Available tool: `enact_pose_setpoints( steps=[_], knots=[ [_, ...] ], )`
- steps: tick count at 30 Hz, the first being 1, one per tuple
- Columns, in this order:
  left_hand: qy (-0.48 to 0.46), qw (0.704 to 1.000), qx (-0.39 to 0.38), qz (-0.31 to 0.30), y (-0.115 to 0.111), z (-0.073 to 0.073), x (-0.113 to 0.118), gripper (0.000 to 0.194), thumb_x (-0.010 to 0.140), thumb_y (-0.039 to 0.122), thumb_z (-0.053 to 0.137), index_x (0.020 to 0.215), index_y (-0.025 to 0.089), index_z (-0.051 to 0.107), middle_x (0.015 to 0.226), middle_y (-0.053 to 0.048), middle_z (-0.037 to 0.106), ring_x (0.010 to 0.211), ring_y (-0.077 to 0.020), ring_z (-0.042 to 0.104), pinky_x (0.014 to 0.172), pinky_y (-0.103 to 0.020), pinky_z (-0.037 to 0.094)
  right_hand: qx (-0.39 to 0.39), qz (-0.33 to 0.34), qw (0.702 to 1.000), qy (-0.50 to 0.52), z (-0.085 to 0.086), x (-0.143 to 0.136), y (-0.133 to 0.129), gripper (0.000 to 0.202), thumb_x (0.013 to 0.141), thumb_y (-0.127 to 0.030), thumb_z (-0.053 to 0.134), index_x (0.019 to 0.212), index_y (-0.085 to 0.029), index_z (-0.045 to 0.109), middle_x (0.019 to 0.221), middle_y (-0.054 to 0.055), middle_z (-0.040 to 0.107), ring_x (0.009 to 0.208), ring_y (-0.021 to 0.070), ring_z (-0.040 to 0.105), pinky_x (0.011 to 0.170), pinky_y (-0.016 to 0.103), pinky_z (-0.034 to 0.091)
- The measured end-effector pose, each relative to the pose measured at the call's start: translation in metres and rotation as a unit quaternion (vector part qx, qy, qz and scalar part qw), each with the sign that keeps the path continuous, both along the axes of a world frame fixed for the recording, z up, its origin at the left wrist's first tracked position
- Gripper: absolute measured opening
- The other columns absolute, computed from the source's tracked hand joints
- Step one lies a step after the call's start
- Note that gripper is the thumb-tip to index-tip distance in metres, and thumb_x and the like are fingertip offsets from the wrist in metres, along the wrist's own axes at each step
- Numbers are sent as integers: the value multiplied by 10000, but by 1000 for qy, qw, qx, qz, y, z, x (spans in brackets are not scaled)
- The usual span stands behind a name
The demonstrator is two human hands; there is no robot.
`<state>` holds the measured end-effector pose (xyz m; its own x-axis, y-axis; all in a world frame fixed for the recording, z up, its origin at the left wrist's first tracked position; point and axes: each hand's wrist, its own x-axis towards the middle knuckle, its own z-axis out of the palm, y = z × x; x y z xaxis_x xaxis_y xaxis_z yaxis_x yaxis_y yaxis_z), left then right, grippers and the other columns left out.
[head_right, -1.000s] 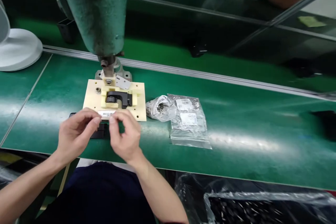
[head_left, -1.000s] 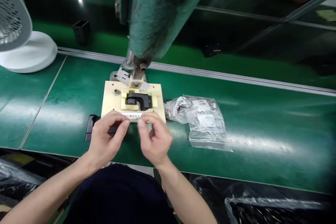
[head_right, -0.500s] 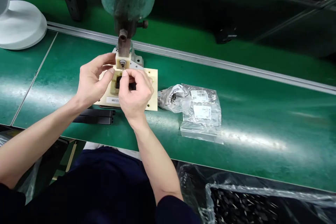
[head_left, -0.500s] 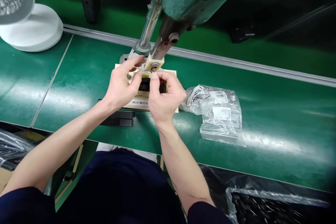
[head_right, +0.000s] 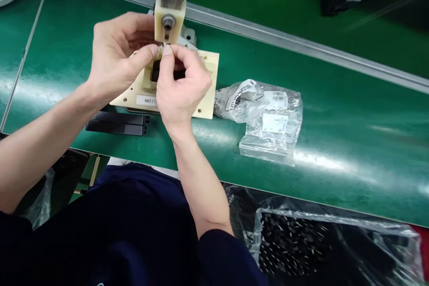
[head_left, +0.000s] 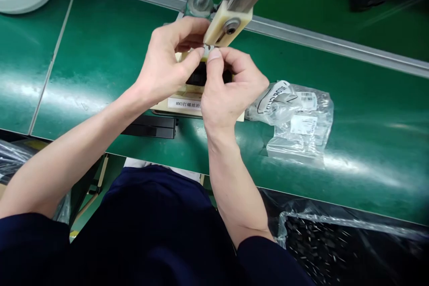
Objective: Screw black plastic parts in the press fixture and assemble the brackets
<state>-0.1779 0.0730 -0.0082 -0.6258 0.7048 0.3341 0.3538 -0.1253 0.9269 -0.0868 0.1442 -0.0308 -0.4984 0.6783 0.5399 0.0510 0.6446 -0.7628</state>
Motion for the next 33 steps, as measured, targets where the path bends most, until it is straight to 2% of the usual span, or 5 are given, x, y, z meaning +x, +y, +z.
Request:
enact_pose_setpoints(
  steps=[7, 16, 19, 27, 33],
  knots=[
    [19, 999, -24, 32, 4, -6, -1, 176, 760, 93, 612, 882, 217, 639, 951, 2, 681, 993, -220, 670, 817, -375, 586, 28, -23, 999, -25, -12, -5, 0, 273, 1013, -341, 412, 908, -170, 597, 854, 56, 634, 795, 167, 593, 773, 330, 493],
    [24, 999, 5, 32, 6, -12, -3, 175, 763, 61, 610, 841, 217, 623, 935, -2, 679, 947, -195, 677, 795, -334, 588, 68, -68, 995, 4, -5, -5, -4, 188, 950, -210, 522, 789, -143, 591, 730, 11, 620, 662, 114, 585, 731, 299, 497],
    [24, 999, -6, 41, 6, -11, -3, 169, 763, 63, 600, 859, 198, 627, 932, -2, 667, 965, -201, 675, 787, -332, 579, 72, -67, 995, -1, -4, -5, -3, 217, 954, -245, 511, 778, -143, 584, 714, 10, 603, 655, 115, 579, 702, 293, 486],
    [70, 997, 15, 30, 6, -13, -1, 209, 767, 38, 548, 873, 204, 618, 899, 4, 680, 931, -194, 685, 824, -356, 577, -13, 5, 998, -61, -8, -5, 4, 303, 1009, -370, 401, 883, -148, 563, 882, 77, 590, 897, 189, 594, 816, 351, 465],
    [92, 991, 97, -7, 7, -15, -5, 201, 739, 23, 532, 840, 176, 615, 767, 30, 663, 765, -141, 686, 834, -357, 579, -55, 29, 997, -54, -13, -6, 6, 364, 1009, -438, 348, 908, -149, 545, 917, 83, 573, 977, 220, 590, 843, 383, 466]
  ],
)
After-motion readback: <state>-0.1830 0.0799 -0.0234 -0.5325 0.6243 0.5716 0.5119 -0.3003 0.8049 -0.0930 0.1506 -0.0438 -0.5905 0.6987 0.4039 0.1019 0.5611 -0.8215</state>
